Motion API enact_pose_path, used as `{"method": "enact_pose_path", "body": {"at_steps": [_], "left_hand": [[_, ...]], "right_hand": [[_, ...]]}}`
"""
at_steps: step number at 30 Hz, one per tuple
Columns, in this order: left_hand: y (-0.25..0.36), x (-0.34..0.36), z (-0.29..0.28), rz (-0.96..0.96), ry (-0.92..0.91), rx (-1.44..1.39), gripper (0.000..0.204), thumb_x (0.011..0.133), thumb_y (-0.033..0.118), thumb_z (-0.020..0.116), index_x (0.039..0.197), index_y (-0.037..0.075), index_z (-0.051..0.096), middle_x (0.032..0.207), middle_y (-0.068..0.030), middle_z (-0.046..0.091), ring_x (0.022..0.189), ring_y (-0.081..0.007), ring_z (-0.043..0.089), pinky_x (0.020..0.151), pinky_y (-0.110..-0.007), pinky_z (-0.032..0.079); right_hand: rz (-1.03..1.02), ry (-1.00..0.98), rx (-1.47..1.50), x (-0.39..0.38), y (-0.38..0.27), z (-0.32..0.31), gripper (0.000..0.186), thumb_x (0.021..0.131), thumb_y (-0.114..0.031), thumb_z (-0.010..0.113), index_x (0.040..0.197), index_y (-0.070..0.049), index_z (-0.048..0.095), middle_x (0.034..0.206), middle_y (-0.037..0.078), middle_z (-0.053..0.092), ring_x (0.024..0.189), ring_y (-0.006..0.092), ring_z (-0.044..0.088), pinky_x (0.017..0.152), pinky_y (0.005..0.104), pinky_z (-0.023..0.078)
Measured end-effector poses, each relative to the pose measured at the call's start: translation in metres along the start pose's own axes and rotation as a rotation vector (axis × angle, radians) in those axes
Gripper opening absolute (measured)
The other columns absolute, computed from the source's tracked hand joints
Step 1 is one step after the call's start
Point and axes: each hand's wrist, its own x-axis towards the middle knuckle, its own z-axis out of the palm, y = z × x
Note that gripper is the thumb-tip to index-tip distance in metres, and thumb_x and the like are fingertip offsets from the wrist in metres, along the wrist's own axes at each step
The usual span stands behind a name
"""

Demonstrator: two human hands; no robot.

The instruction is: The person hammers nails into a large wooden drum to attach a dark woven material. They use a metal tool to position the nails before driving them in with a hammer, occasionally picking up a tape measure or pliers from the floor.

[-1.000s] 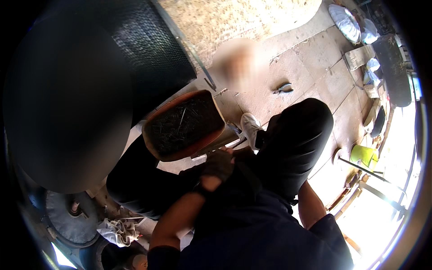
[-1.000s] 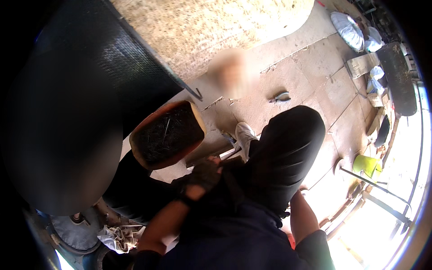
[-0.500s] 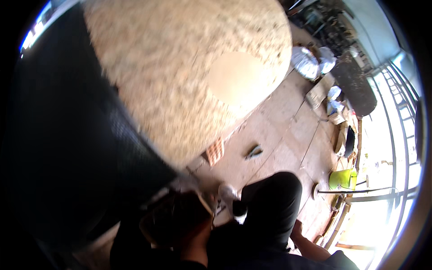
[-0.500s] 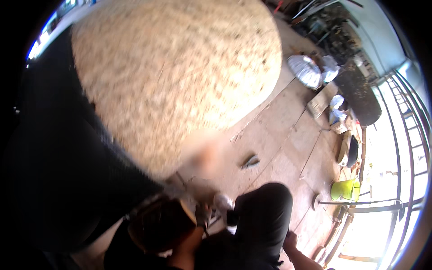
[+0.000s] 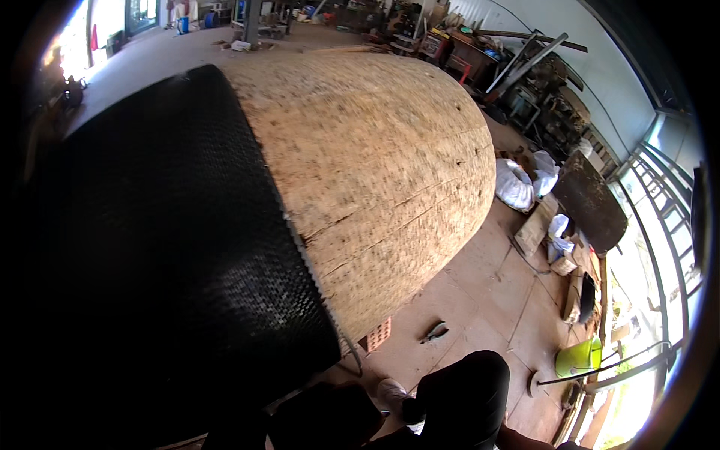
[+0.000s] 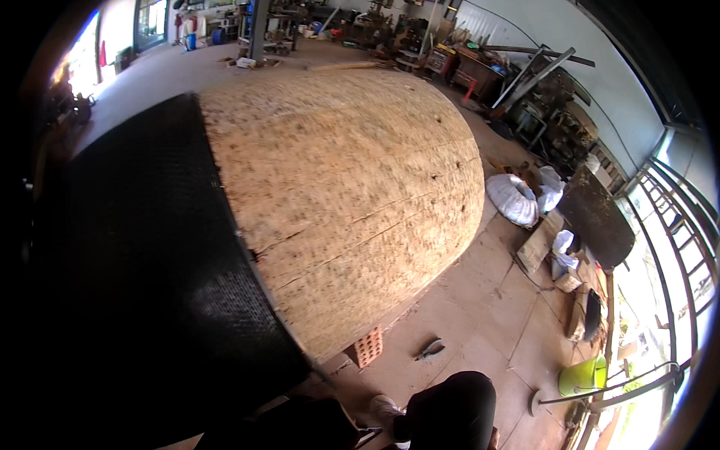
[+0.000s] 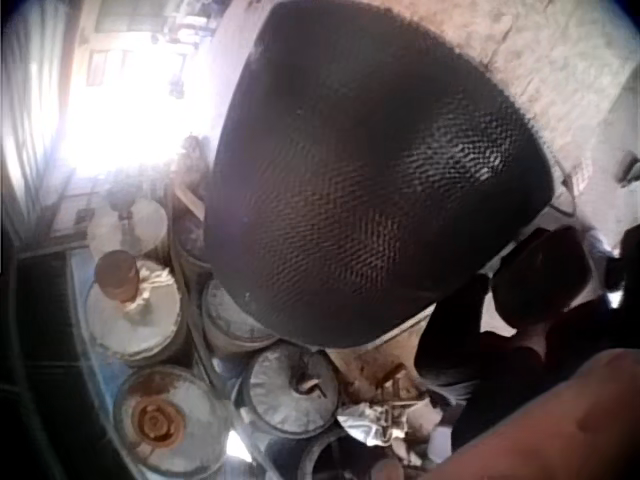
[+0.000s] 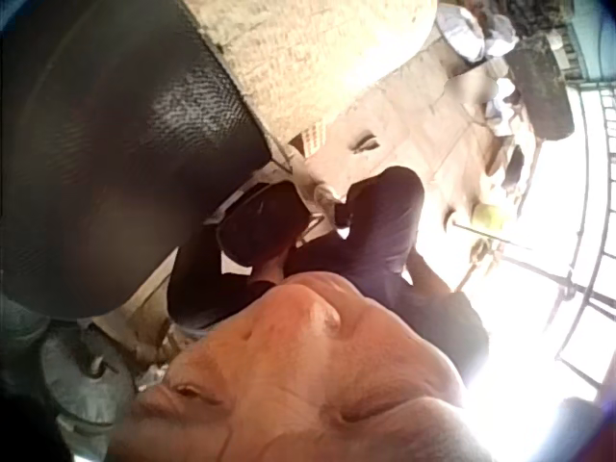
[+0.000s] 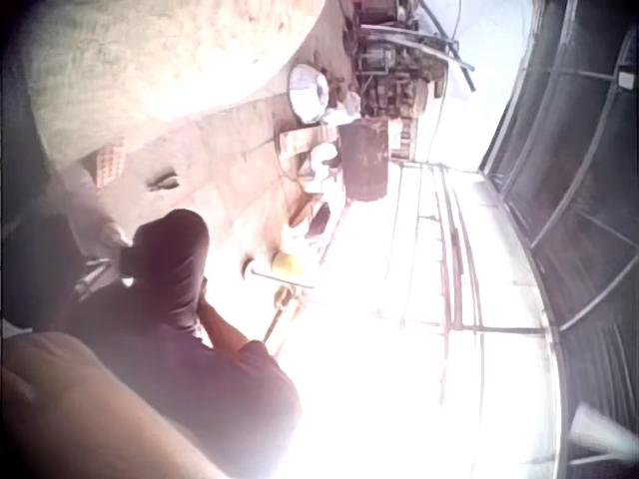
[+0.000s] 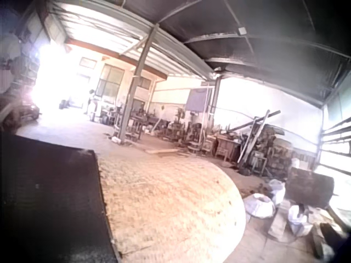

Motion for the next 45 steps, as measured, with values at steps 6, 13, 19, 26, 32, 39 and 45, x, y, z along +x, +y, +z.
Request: {"method": "enact_pose_path", "body": {"at_steps": [6, 13, 19, 26, 32, 39, 45], "left_hand": [[0.022, -0.063, -0.042, 0.107, 0.031, -0.073, 0.031, 0.092, 0.038, 0.062, 0.103, 0.010, 0.070, 0.104, -0.0144, 0.066, 0.099, -0.0354, 0.065, 0.085, -0.049, 0.053], [0.070, -0.118, -0.046, 0.263, 0.128, -0.076, 0.031, 0.092, 0.037, 0.063, 0.105, 0.011, 0.070, 0.107, -0.0140, 0.065, 0.102, -0.0344, 0.065, 0.087, -0.047, 0.053], [0.137, -0.196, -0.086, 0.320, 0.233, -0.425, 0.036, 0.089, 0.033, 0.070, 0.114, 0.007, 0.068, 0.114, -0.0169, 0.065, 0.108, -0.0368, 0.064, 0.090, -0.047, 0.053], [0.181, -0.280, -0.118, 0.442, 0.887, -0.310, 0.052, 0.087, 0.032, 0.076, 0.125, 0.004, 0.055, 0.105, -0.0169, 0.060, 0.099, -0.0380, 0.061, 0.082, -0.051, 0.052], [0.163, -0.312, -0.180, 0.530, 0.988, -0.598, 0.047, 0.085, 0.030, 0.078, 0.120, 0.004, 0.058, 0.119, -0.0207, 0.062, 0.111, -0.0343, 0.063, 0.088, -0.045, 0.055], [0.189, -0.384, -0.330, 0.666, 1.543, -1.034, 0.068, 0.085, 0.043, 0.079, 0.131, 0.008, 0.044, 0.106, -0.0122, 0.058, 0.085, -0.0190, 0.062, 0.080, -0.033, 0.056], [0.185, -0.387, -0.474, 1.197, 1.457, -0.952, 0.044, 0.101, 0.019, 0.063, 0.142, 0.013, 0.048, 0.131, -0.0075, 0.056, 0.119, -0.0273, 0.055, 0.113, -0.062, 0.040]], "right_hand": [[-0.160, -0.103, 0.054, -0.014, -0.043, 0.052, 0.041, 0.081, -0.040, 0.075, 0.092, -0.001, 0.074, 0.088, 0.027, 0.073, 0.089, 0.0416, 0.073, 0.075, 0.0501, 0.055], [-0.203, -0.100, 0.105, -0.017, -0.031, 0.067, 0.040, 0.081, -0.040, 0.075, 0.093, -0.002, 0.074, 0.088, 0.027, 0.073, 0.089, 0.0414, 0.073, 0.076, 0.0500, 0.055], [-0.075, -0.005, 0.096, 0.000, 0.060, 0.054, 0.040, 0.081, -0.040, 0.075, 0.093, -0.002, 0.074, 0.088, 0.027, 0.073, 0.089, 0.0413, 0.073, 0.076, 0.0499, 0.055], [-0.061, 0.030, 0.157, 0.027, 0.133, 0.069, 0.039, 0.081, -0.039, 0.075, 0.093, -0.002, 0.075, 0.088, 0.027, 0.073, 0.089, 0.0412, 0.074, 0.076, 0.0499, 0.055], [-0.154, 0.052, 0.152, 0.033, 0.055, 0.056, 0.037, 0.082, -0.037, 0.072, 0.092, -0.002, 0.074, 0.088, 0.026, 0.073, 0.088, 0.0429, 0.073, 0.077, 0.0535, 0.055], [-0.161, 0.124, 0.103, 0.036, -0.004, 0.023, 0.042, 0.083, -0.038, 0.073, 0.092, 0.002, 0.071, 0.087, 0.026, 0.073, 0.088, 0.0458, 0.072, 0.079, 0.0550, 0.054], [-0.190, 0.114, 0.175, 0.049, -0.038, 0.030, 0.040, 0.082, -0.037, 0.075, 0.091, 0.002, 0.070, 0.084, 0.026, 0.072, 0.085, 0.0442, 0.072, 0.078, 0.0530, 0.054]]}}
